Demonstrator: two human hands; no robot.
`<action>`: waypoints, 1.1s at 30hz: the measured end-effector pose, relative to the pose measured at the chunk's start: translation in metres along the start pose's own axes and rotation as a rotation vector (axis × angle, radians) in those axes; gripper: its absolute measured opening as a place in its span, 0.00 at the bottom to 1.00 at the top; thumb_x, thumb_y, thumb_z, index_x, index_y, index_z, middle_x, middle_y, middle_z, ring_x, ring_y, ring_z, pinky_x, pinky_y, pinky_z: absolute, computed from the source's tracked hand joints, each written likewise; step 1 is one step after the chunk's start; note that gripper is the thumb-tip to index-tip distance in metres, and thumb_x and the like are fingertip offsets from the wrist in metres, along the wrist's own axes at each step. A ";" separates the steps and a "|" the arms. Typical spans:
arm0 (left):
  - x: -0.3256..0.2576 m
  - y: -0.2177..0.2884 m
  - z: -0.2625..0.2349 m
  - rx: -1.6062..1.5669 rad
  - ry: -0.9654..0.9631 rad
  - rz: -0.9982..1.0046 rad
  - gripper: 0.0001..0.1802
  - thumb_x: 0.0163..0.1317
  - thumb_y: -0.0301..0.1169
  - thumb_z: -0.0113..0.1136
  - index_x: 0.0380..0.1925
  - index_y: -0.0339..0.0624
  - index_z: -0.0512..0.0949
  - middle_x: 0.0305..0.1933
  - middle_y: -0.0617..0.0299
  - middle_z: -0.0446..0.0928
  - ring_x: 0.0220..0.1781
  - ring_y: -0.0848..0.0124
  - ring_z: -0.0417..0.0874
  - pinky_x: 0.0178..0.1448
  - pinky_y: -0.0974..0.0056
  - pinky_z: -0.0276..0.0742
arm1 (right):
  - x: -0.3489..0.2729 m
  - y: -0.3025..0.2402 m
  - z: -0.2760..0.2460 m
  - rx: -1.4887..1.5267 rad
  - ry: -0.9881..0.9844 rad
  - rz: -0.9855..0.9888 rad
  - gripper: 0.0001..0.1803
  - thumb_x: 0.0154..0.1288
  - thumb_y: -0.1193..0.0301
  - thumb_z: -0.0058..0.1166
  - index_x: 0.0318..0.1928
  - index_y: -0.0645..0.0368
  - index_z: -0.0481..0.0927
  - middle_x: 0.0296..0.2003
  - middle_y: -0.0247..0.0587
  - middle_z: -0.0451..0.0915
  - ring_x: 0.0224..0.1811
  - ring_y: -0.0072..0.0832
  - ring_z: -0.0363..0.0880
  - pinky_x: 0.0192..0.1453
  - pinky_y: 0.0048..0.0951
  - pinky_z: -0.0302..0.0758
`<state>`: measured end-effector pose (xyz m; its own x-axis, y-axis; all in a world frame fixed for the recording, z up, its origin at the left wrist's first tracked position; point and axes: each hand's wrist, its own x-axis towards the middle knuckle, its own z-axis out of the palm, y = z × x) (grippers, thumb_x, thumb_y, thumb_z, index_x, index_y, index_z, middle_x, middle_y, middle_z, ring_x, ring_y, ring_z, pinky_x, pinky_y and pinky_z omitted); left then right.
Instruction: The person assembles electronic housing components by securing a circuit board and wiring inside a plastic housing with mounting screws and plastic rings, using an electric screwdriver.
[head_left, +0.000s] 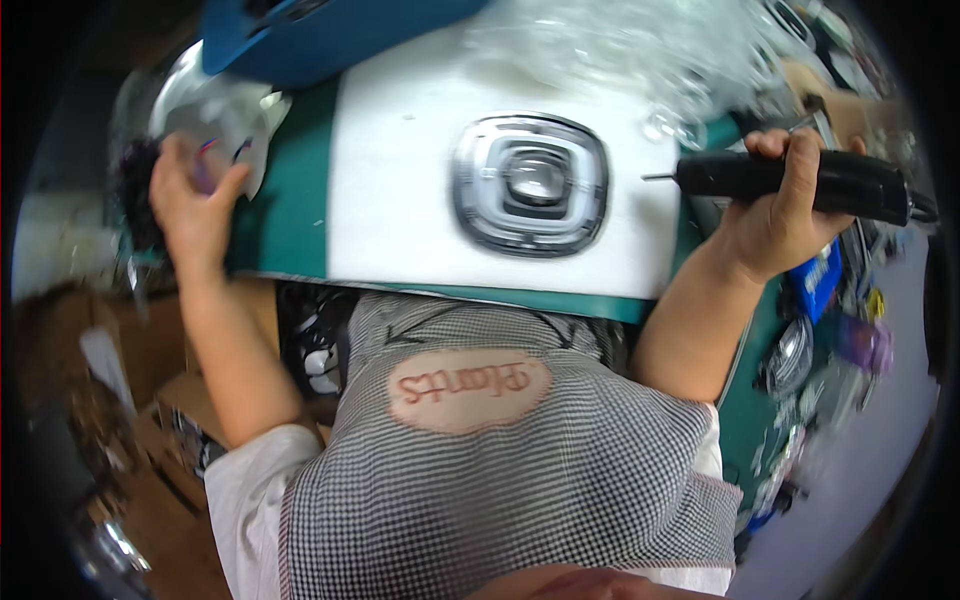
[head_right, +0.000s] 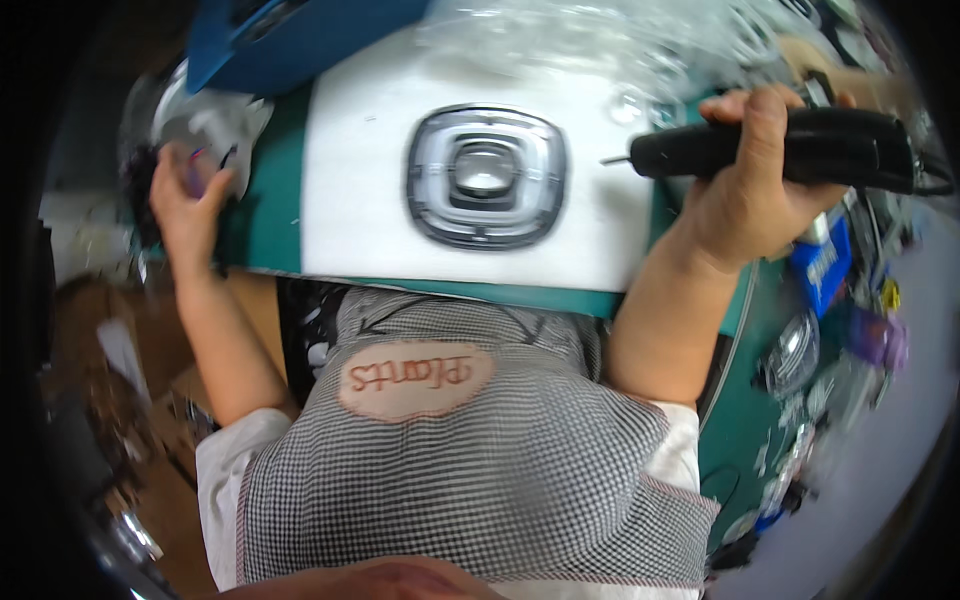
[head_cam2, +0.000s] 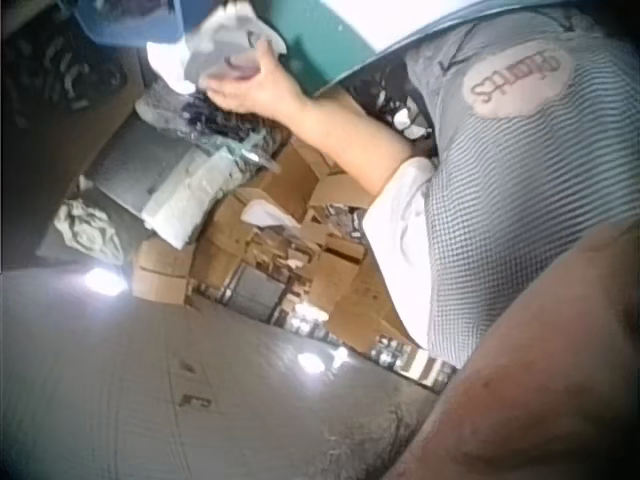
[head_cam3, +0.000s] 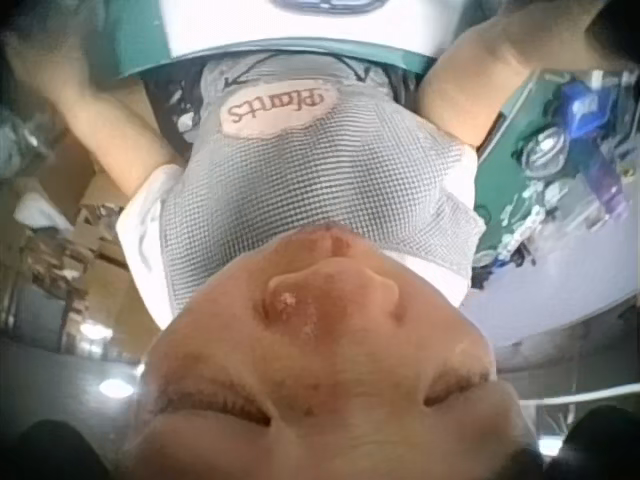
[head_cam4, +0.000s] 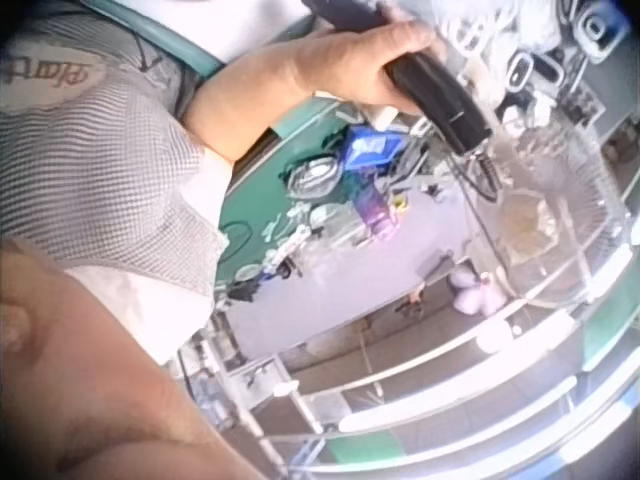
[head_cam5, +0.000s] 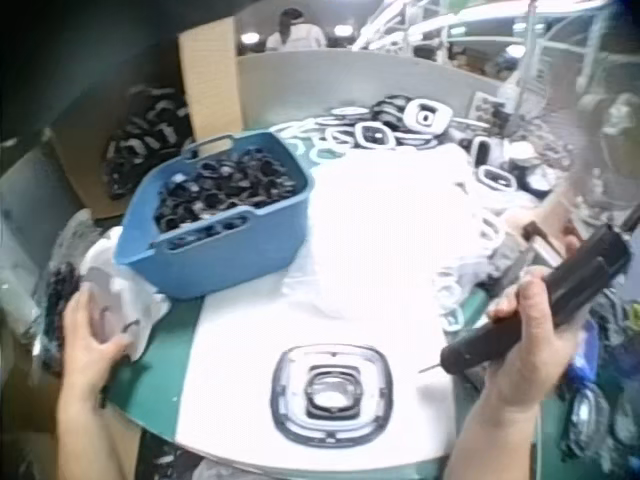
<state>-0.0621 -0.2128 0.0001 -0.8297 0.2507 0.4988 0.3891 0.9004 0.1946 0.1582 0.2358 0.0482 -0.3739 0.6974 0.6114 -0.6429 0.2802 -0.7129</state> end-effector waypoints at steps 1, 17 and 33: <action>0.000 -0.004 -0.002 -0.141 -0.027 -0.033 0.45 0.48 0.38 0.76 0.65 0.35 0.67 0.65 0.46 0.69 0.68 0.57 0.69 0.70 0.56 0.63 | 0.001 -0.007 0.000 0.019 0.004 -0.043 0.34 0.62 0.82 0.59 0.64 0.60 0.57 0.30 0.44 0.79 0.24 0.30 0.80 0.33 0.35 0.83; 0.020 0.110 -0.031 -0.857 0.061 0.299 0.65 0.46 0.78 0.53 0.68 0.30 0.59 0.73 0.42 0.58 0.75 0.50 0.59 0.77 0.42 0.48 | 0.008 -0.057 -0.074 -0.326 0.139 -0.420 0.34 0.66 0.41 0.51 0.62 0.47 0.60 0.28 0.45 0.79 0.19 0.32 0.79 0.24 0.33 0.81; -0.002 0.133 -0.017 -0.741 -0.275 0.400 0.67 0.42 0.79 0.55 0.71 0.36 0.59 0.74 0.43 0.59 0.75 0.52 0.60 0.75 0.45 0.53 | 0.009 -0.043 -0.056 -0.228 0.058 -0.054 0.35 0.61 0.39 0.53 0.57 0.51 0.68 0.30 0.45 0.78 0.24 0.36 0.76 0.31 0.39 0.75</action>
<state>-0.0020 -0.0998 0.0394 -0.6060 0.6600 0.4441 0.7505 0.2892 0.5942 0.2200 0.2669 0.0652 -0.2998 0.7124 0.6345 -0.4907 0.4552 -0.7430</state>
